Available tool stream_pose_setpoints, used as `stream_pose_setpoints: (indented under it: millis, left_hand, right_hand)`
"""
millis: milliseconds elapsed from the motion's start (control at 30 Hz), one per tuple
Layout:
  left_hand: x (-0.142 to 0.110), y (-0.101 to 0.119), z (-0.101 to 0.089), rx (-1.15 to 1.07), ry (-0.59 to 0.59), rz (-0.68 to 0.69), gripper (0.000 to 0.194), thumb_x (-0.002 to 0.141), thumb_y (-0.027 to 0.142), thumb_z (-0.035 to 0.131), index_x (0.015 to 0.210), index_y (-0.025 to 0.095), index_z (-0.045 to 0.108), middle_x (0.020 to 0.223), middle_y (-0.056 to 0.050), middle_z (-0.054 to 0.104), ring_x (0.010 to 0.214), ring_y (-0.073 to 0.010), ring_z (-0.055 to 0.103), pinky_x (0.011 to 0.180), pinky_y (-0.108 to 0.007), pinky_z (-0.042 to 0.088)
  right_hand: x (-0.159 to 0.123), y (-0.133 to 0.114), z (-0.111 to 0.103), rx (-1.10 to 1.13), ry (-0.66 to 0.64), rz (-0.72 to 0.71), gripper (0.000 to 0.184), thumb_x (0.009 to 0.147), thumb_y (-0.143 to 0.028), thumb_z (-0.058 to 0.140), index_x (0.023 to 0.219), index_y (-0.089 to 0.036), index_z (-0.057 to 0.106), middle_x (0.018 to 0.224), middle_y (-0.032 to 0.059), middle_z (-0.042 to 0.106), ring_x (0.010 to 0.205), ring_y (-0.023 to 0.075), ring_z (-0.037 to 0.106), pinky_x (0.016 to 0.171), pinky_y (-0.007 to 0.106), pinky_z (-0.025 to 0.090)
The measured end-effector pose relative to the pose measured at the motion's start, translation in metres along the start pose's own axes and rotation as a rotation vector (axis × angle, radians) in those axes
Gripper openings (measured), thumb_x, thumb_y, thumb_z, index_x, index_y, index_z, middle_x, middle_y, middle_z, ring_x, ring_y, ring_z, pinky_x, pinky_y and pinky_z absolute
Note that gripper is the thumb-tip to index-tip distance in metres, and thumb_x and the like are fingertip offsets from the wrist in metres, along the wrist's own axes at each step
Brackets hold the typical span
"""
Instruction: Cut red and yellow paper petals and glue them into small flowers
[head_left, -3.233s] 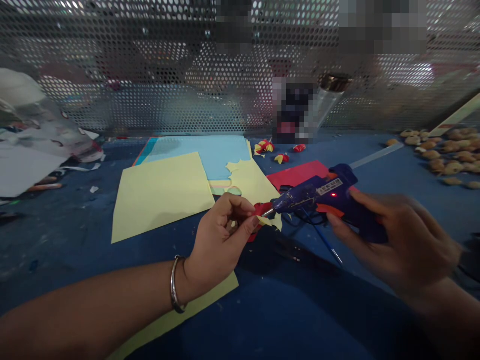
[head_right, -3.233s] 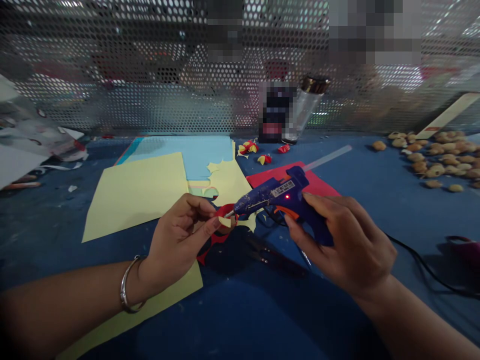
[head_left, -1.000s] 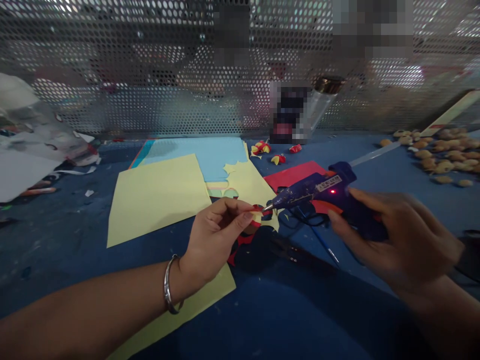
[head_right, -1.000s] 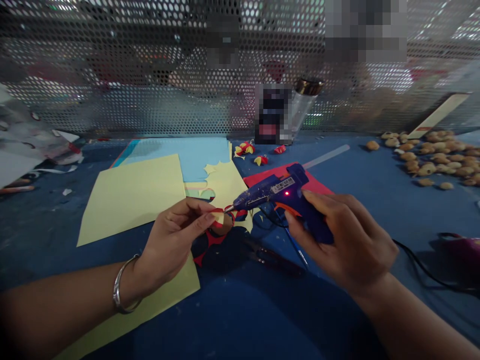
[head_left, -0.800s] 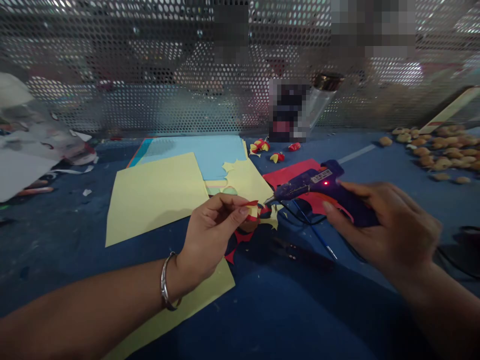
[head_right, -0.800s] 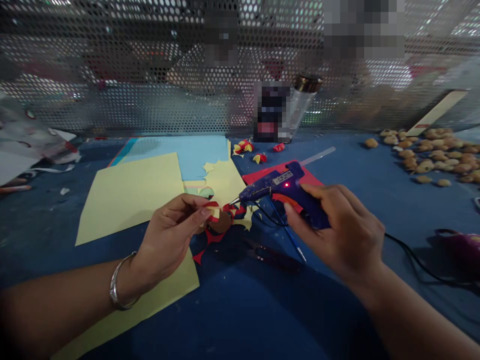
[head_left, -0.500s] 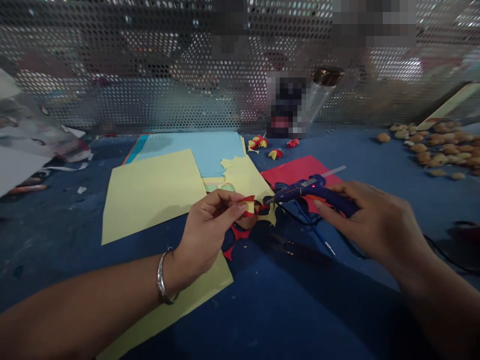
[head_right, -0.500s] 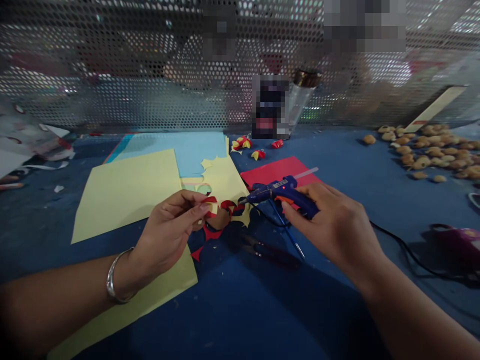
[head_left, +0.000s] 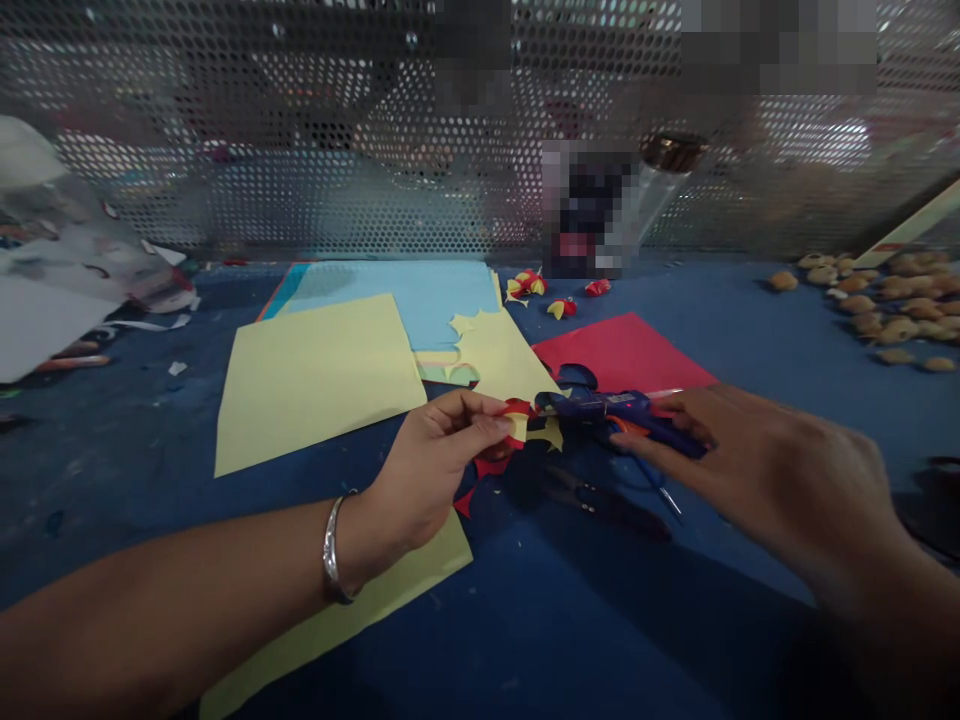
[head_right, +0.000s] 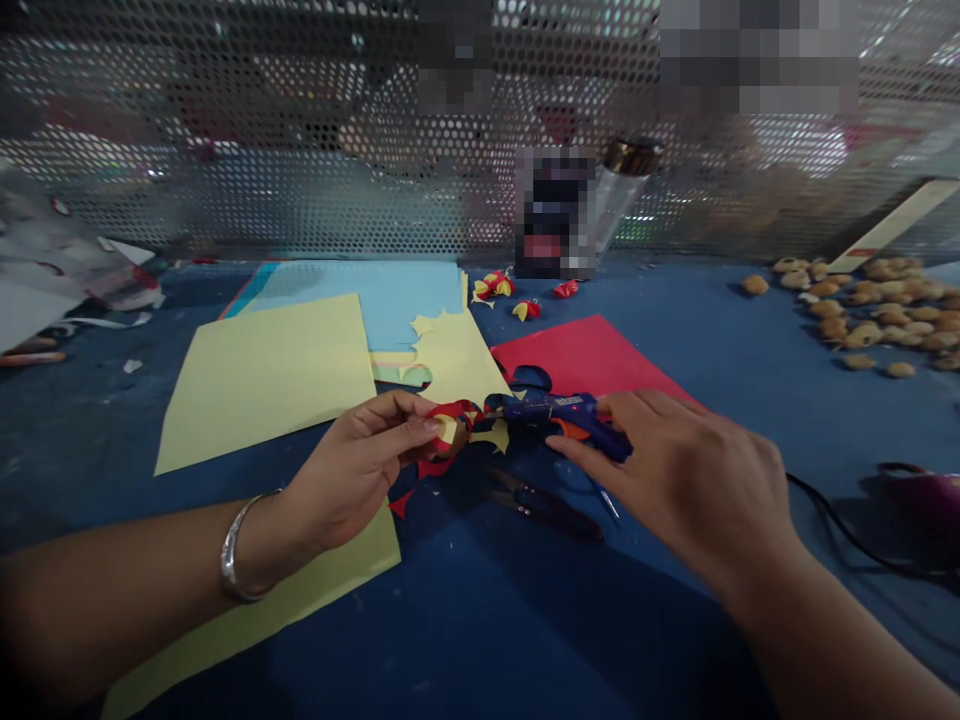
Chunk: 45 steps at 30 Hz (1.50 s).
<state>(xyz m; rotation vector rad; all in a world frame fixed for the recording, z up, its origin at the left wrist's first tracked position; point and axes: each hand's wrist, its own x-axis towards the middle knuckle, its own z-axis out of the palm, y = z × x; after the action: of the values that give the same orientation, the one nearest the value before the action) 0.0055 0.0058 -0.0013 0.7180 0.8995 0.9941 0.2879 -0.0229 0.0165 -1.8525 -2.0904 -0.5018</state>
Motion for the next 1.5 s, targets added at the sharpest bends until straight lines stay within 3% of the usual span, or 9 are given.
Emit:
stream_pose_setpoints:
  millis: [100, 167, 333, 433, 500, 767, 933, 1100, 1500]
  left_hand:
    - [-0.003, -0.001, 0.001, 0.037, -0.023, -0.007, 0.010, 0.081, 0.018, 0.082, 0.080, 0.018, 0.072, 0.075, 0.000, 0.075, 0.070, -0.0087, 0.068, 0.069, -0.020, 0.052]
    - [-0.005, -0.002, 0.002, 0.098, -0.055, 0.016, 0.009, 0.080, 0.017, 0.083, 0.081, 0.017, 0.073, 0.078, 0.000, 0.076, 0.071, -0.0089, 0.068, 0.071, -0.021, 0.052]
    - [-0.008, -0.005, 0.004, 0.226, -0.222, 0.061, 0.012, 0.077, 0.014, 0.083, 0.082, 0.015, 0.073, 0.075, 0.001, 0.072, 0.070, -0.0093, 0.067, 0.071, -0.023, 0.052]
    - [-0.008, -0.008, 0.003, 0.230, -0.284, 0.052, 0.010, 0.079, 0.015, 0.081, 0.082, 0.016, 0.072, 0.076, 0.001, 0.073, 0.073, -0.0111, 0.070, 0.076, -0.026, 0.054]
    - [-0.008, -0.010, 0.003, 0.223, -0.296, 0.041, 0.008, 0.083, 0.017, 0.079, 0.083, 0.016, 0.072, 0.075, 0.001, 0.073, 0.072, -0.0104, 0.069, 0.075, -0.025, 0.053]
    - [-0.010, -0.009, 0.006, 0.112, -0.240, -0.088, 0.008, 0.084, 0.020, 0.080, 0.085, 0.015, 0.074, 0.075, 0.001, 0.071, 0.070, -0.0093, 0.067, 0.072, -0.024, 0.052]
    - [-0.013, -0.004, 0.007, 0.012, -0.256, -0.158, 0.016, 0.073, 0.011, 0.083, 0.088, 0.015, 0.077, 0.079, 0.002, 0.073, 0.075, -0.0091, 0.071, 0.079, -0.023, 0.055]
    - [-0.010, -0.005, 0.004, 0.080, -0.331, -0.073, 0.020, 0.076, 0.013, 0.088, 0.092, 0.015, 0.075, 0.082, 0.002, 0.075, 0.076, -0.0063, 0.069, 0.082, -0.022, 0.054]
    - [-0.011, -0.003, 0.001, 0.522, -0.308, 0.201, 0.013, 0.087, 0.029, 0.072, 0.091, 0.017, 0.069, 0.086, -0.003, 0.068, 0.081, -0.0157, 0.062, 0.078, -0.032, 0.049]
  right_hand:
    - [-0.003, -0.016, -0.008, 0.121, 0.133, -0.175, 0.042, 0.104, -0.060, 0.053, 0.097, -0.023, 0.071, 0.083, 0.0035, 0.078, 0.072, 0.0228, 0.075, 0.058, 0.033, 0.047]
    - [-0.004, -0.030, -0.011, 0.305, 0.130, -0.295, 0.024, 0.104, -0.045, 0.063, 0.106, -0.022, 0.071, 0.090, 0.0028, 0.080, 0.073, 0.0184, 0.076, 0.065, 0.031, 0.055]
    - [-0.005, -0.058, -0.011, 0.493, 0.173, -0.446, 0.014, 0.103, -0.032, 0.068, 0.109, -0.020, 0.070, 0.093, 0.0057, 0.080, 0.079, 0.0171, 0.077, 0.074, 0.028, 0.060]
    - [-0.005, -0.064, -0.009, 0.525, 0.164, -0.488, 0.005, 0.102, -0.021, 0.066, 0.103, -0.019, 0.070, 0.088, 0.0037, 0.079, 0.077, 0.0154, 0.076, 0.075, 0.026, 0.059]
    - [-0.005, -0.065, -0.007, 0.533, 0.155, -0.501, 0.007, 0.102, -0.016, 0.064, 0.101, -0.019, 0.071, 0.086, 0.0025, 0.079, 0.077, 0.0147, 0.076, 0.076, 0.025, 0.058]
    - [-0.006, -0.064, -0.002, 0.535, 0.175, -0.468, 0.010, 0.102, -0.017, 0.064, 0.094, -0.020, 0.070, 0.083, 0.0016, 0.078, 0.072, 0.0139, 0.075, 0.072, 0.024, 0.057]
    - [-0.006, -0.064, -0.006, 0.544, 0.206, -0.463, 0.009, 0.102, -0.017, 0.065, 0.095, -0.021, 0.068, 0.082, 0.0009, 0.078, 0.070, 0.0136, 0.075, 0.070, 0.024, 0.057]
    - [-0.006, -0.064, -0.008, 0.571, 0.205, -0.451, 0.006, 0.101, -0.016, 0.066, 0.097, -0.020, 0.068, 0.082, 0.0012, 0.078, 0.070, 0.0129, 0.074, 0.071, 0.024, 0.058]
    - [-0.007, -0.064, -0.003, 0.651, 0.124, -0.439, 0.007, 0.102, -0.018, 0.064, 0.101, -0.021, 0.069, 0.086, 0.0016, 0.079, 0.073, 0.0139, 0.075, 0.069, 0.023, 0.059]
